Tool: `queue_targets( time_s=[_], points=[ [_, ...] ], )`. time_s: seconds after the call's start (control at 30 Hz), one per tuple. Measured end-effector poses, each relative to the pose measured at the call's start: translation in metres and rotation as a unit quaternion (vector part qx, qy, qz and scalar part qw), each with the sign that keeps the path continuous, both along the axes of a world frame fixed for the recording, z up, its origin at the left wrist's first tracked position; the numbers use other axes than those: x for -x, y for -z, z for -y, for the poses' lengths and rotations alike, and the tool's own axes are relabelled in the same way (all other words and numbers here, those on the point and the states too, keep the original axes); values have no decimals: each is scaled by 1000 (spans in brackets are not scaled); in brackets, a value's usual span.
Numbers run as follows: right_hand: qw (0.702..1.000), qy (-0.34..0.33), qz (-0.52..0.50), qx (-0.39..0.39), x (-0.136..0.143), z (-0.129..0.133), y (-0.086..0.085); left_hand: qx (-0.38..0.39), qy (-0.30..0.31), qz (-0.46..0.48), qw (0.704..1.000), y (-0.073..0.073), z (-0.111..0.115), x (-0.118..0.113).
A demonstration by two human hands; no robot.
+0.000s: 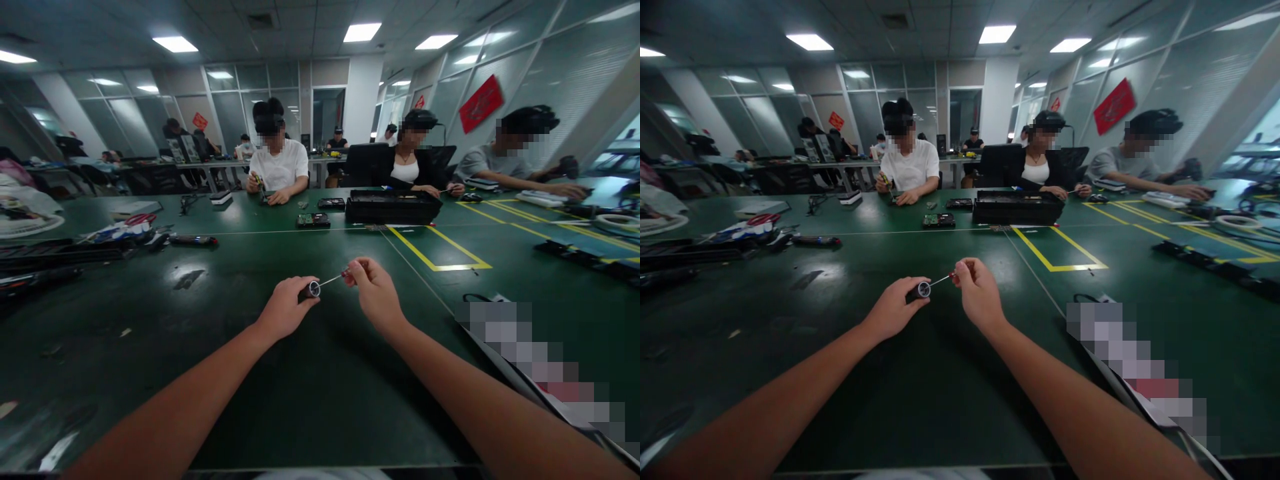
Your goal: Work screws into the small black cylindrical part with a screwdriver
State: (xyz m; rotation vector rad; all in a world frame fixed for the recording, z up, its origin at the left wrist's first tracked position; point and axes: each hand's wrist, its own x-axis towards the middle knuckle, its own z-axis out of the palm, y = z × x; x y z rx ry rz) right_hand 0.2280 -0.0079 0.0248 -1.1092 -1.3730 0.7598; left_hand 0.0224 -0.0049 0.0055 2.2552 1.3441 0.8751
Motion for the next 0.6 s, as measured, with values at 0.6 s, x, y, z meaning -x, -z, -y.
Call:
queue_targets(
  time_s=[0.6],
  points=[
    [977,89,190,21,-8,3,-10,-30,-8,9,999,0,0,1]
  ],
)
